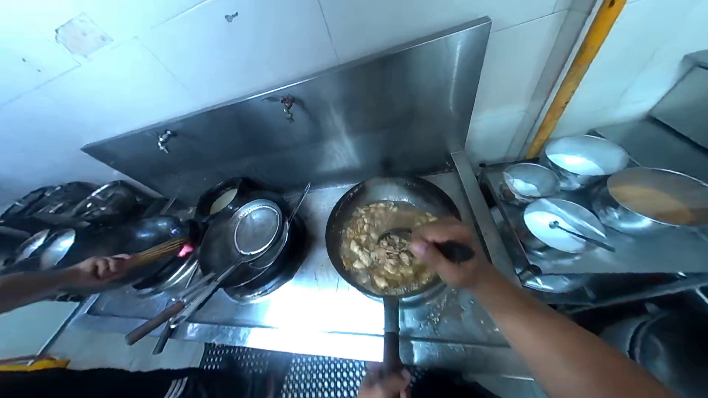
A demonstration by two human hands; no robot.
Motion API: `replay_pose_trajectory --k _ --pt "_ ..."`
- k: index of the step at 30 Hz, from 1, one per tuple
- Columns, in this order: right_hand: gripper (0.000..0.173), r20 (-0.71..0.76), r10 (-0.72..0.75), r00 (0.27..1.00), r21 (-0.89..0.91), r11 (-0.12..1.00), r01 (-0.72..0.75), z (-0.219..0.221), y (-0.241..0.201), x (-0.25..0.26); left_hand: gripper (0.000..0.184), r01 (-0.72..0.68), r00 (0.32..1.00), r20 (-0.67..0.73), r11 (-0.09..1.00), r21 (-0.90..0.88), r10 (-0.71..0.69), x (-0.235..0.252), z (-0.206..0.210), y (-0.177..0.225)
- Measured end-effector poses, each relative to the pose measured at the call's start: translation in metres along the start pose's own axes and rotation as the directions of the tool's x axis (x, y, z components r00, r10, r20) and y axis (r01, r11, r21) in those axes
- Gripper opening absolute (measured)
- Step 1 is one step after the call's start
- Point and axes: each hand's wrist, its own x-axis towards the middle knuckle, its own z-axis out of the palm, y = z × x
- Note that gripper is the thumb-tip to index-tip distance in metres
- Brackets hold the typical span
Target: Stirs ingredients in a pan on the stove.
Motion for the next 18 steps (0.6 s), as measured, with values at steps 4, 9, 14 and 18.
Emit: replay_pose_trajectory --k 4,9,14,18 --pt "0.031 -0.149 -0.138 0.979 0.005 0.99 0.141 -0.022 -0.036 0.006 0.012 0.001 0.999 -0.041 1.0 -0.023 -0.002 -0.004 0.007 -0.003" --pt "0.026 -0.475 -0.143 0.868 -0.178 0.982 0.065 -0.05 -0.015 0.051 0.017 0.016 0.999 -0.049 0.999 -0.036 -0.018 -0.003 0.009 -0.003" --pt "0.031 -0.629 -0.075 0.774 -0.421 0.869 -0.259 -0.04 0.035 0.073 0.017 0.016 0.999 -0.034 0.999 -0.051 -0.018 -0.004 0.007 0.0" --pt "0.035 -0.73 0.032 0.682 -0.412 0.776 -0.478 -0.031 0.062 0.075 0.018 0.007 1.0 -0.011 1.0 -0.027 -0.007 0.0 -0.002 -0.001"
